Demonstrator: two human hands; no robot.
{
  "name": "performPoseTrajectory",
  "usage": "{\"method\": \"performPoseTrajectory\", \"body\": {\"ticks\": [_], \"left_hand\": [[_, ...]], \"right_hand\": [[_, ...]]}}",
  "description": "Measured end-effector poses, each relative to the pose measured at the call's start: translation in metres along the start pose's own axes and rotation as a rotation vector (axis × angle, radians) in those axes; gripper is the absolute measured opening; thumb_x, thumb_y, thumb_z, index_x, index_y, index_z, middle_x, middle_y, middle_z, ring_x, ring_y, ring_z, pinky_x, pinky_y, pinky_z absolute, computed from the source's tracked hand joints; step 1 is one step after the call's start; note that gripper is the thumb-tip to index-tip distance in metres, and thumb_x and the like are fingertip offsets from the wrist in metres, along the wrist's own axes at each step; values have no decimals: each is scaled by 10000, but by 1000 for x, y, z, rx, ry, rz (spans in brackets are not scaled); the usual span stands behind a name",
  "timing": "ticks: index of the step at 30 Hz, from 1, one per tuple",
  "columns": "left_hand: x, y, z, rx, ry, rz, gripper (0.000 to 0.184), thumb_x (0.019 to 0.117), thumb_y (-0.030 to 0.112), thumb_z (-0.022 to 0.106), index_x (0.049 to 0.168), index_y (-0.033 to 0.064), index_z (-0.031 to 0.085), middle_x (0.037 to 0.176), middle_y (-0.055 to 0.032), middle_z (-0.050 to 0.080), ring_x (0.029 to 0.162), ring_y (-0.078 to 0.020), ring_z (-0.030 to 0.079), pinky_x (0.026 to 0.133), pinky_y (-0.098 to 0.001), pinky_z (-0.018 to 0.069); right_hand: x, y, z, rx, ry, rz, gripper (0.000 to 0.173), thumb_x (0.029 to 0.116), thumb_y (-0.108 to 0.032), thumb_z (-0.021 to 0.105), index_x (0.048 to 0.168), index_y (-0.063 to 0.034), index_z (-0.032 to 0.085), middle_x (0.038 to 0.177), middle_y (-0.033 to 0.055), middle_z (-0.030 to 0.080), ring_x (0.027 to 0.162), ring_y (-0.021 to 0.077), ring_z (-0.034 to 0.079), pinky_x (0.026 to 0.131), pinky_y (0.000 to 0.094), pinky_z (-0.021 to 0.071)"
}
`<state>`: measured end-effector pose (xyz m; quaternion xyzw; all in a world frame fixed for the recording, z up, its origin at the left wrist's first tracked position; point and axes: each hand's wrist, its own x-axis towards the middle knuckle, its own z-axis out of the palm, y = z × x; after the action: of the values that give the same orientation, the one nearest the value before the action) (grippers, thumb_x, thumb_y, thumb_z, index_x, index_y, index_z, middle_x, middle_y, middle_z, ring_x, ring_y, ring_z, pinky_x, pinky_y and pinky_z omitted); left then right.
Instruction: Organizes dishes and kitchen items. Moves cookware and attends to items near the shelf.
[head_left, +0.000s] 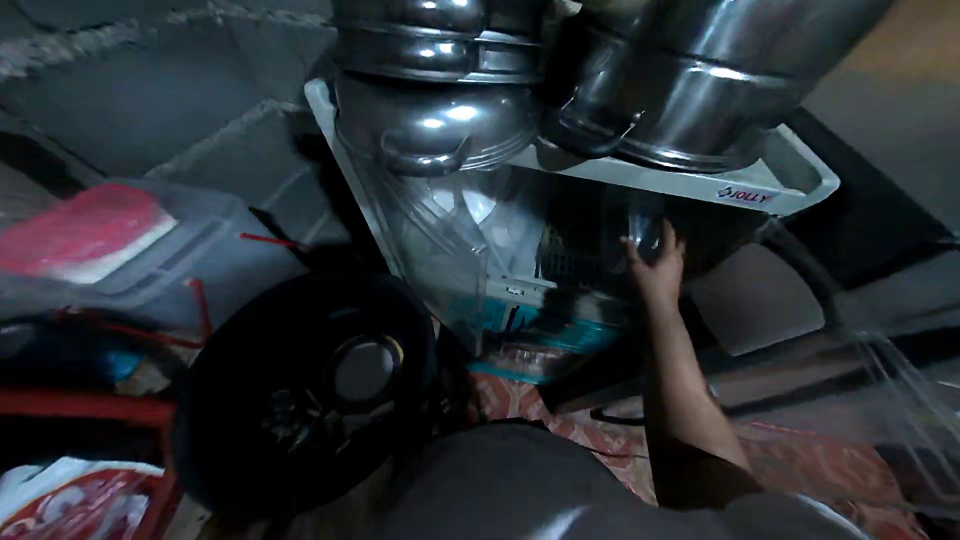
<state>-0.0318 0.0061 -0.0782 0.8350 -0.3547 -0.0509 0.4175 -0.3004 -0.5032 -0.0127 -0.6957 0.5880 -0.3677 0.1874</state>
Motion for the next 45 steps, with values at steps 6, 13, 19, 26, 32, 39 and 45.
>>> {"method": "performPoseTrajectory", "body": {"ticks": [6,13,19,26,32,39,45], "left_hand": [[-2,-10,-9,52,86,-38,357,999,300,629,1227,34,697,1247,-161,677,1197,-220,627,1032,-397,520],[62,8,-5,339,-221,-509,298,993,189,674,1264,68,690,1312,-225,632,1232,-402,600,1044,-602,462],[126,-25,26,404,-331,-561,414,954,124,687,1345,10,611,1424,-258,544,1336,-452,505,1078,-649,423],[177,-51,57,576,-324,-732,414,937,198,730,1275,-23,641,1337,-311,585,1238,-525,556,985,-706,462],[190,-56,84,674,-458,-869,439,983,360,649,1260,20,658,1282,-287,630,1200,-492,594,945,-711,462],[202,-63,85,735,-552,-902,565,945,471,672,1240,-11,664,1299,-286,621,1223,-478,584,934,-711,459],[185,-12,30,568,-493,-644,326,978,240,678,1191,-7,672,1149,-292,672,1082,-499,645,908,-716,489]], "right_hand": [[-18,-17,38,-63,-52,-360,747,924,-459,714,1517,-68,482,1523,286,456,1355,527,452,1103,676,355],[-26,-5,117,-188,-79,-404,750,880,-339,786,1507,-56,488,1529,342,404,1353,601,404,1039,729,366],[-38,-6,99,59,-218,-454,578,955,-328,700,1385,36,570,1415,297,537,1295,414,535,1086,514,448],[-76,-59,41,585,-1248,-608,254,1010,-342,636,995,-117,753,966,-22,756,870,99,721,806,299,622],[-155,-102,85,568,-1639,-861,225,1013,-236,645,1090,-52,750,1086,61,738,1027,117,690,927,312,580],[-164,-124,106,462,-1628,-908,271,1035,-289,612,1136,-76,746,1096,54,731,1017,89,679,939,292,559],[-156,-110,121,518,-1545,-828,247,1026,-250,621,1135,-65,743,1129,59,725,1037,94,682,937,290,573]]}}
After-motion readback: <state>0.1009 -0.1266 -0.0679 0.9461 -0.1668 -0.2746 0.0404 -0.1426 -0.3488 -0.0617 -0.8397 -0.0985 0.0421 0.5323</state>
